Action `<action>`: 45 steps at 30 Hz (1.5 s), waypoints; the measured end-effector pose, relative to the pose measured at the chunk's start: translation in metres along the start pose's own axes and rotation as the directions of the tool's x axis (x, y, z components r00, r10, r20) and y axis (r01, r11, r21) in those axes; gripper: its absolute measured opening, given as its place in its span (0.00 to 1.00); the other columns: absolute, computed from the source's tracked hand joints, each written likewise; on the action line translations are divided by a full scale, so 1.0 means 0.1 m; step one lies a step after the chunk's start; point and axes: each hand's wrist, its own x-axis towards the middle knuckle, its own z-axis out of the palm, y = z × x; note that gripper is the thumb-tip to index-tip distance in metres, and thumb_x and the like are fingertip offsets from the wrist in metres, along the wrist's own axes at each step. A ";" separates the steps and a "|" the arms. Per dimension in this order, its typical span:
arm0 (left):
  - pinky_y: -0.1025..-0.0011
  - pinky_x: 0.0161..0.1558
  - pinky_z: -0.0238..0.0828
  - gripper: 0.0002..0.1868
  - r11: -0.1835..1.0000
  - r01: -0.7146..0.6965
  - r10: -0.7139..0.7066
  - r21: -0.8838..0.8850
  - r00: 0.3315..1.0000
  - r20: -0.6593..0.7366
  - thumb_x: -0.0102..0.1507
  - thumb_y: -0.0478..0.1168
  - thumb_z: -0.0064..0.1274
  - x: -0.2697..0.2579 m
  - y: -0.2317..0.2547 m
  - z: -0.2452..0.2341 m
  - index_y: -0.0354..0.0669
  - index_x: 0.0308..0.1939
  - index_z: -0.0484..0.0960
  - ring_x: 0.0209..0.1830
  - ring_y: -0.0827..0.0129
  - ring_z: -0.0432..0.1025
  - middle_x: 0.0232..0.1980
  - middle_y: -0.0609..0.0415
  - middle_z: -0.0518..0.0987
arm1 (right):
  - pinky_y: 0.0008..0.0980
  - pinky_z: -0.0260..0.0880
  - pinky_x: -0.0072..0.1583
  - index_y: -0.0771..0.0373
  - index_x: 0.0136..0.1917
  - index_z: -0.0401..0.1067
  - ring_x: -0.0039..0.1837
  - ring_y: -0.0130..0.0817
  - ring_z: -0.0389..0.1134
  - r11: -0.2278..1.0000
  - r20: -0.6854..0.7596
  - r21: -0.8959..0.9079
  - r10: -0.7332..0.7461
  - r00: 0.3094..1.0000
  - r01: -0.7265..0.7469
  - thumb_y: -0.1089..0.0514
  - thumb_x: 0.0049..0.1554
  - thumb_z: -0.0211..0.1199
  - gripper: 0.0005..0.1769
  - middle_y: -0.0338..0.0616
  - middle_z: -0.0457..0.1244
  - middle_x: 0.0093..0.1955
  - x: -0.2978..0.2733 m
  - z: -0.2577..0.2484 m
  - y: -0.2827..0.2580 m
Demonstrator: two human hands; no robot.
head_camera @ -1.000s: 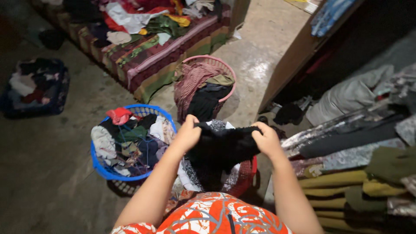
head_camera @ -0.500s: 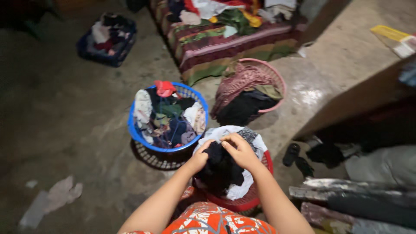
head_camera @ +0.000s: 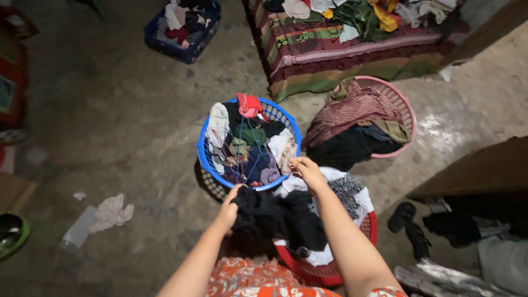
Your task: The person takes a patterned blouse from a laundry basket, places it on a hanger, and hangs it on a clothing rack. They then button the blouse while it hangs. Next, they take a pair of black shorts from the basket, place them on a hanger, and hang them on the rack.
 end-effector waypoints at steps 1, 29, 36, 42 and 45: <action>0.73 0.63 0.63 0.24 0.999 -0.027 0.026 0.018 1.000 0.016 0.59 0.32 0.41 0.05 -0.01 -0.05 0.40 0.61 0.73 0.58 0.70 0.69 0.55 0.58 0.76 | 0.30 0.70 0.50 0.63 0.51 0.74 0.46 0.29 0.69 0.997 0.019 0.073 0.019 1.000 -0.020 0.58 0.62 0.58 0.09 0.39 0.68 0.44 0.09 0.09 -0.01; 0.74 0.60 0.64 0.20 0.933 0.269 -0.195 -0.237 0.936 0.292 0.59 0.27 0.43 1.36 0.12 -0.83 0.41 0.55 0.73 0.56 0.72 0.68 0.52 0.57 0.75 | 0.47 0.60 0.51 0.50 0.55 0.68 0.45 0.35 0.59 0.652 -0.142 0.546 0.692 0.708 -0.527 0.38 0.56 0.59 0.20 0.36 0.58 0.41 2.36 1.26 1.48; 0.74 0.61 0.64 0.19 0.952 0.228 -0.160 -0.203 0.939 0.305 0.60 0.27 0.43 1.48 0.05 -0.62 0.41 0.54 0.73 0.56 0.71 0.68 0.51 0.57 0.75 | 0.45 0.67 0.49 0.48 0.63 0.71 0.48 0.36 0.63 0.760 -0.067 0.456 0.549 0.833 -0.464 0.27 0.63 0.46 0.31 0.34 0.59 0.43 2.49 1.21 1.38; 0.73 0.61 0.63 0.18 0.981 0.137 -0.086 -0.140 0.943 0.321 0.60 0.26 0.44 1.43 0.17 -0.61 0.40 0.54 0.73 0.56 0.71 0.68 0.51 0.56 0.75 | 0.34 0.72 0.47 0.62 0.57 0.73 0.42 0.36 0.73 0.995 -0.216 0.091 -0.007 0.976 0.028 0.33 0.67 0.43 0.32 0.48 0.72 0.45 2.65 1.03 1.00; 0.73 0.61 0.63 0.18 0.991 0.090 -0.052 -0.101 0.945 0.324 0.60 0.26 0.44 1.19 0.23 -0.57 0.40 0.53 0.73 0.56 0.71 0.68 0.51 0.56 0.75 | 0.34 0.67 0.43 0.68 0.59 0.72 0.40 0.36 0.68 0.972 -0.323 -0.050 -0.231 0.918 0.228 0.41 0.67 0.48 0.28 0.49 0.71 0.46 2.53 0.89 0.77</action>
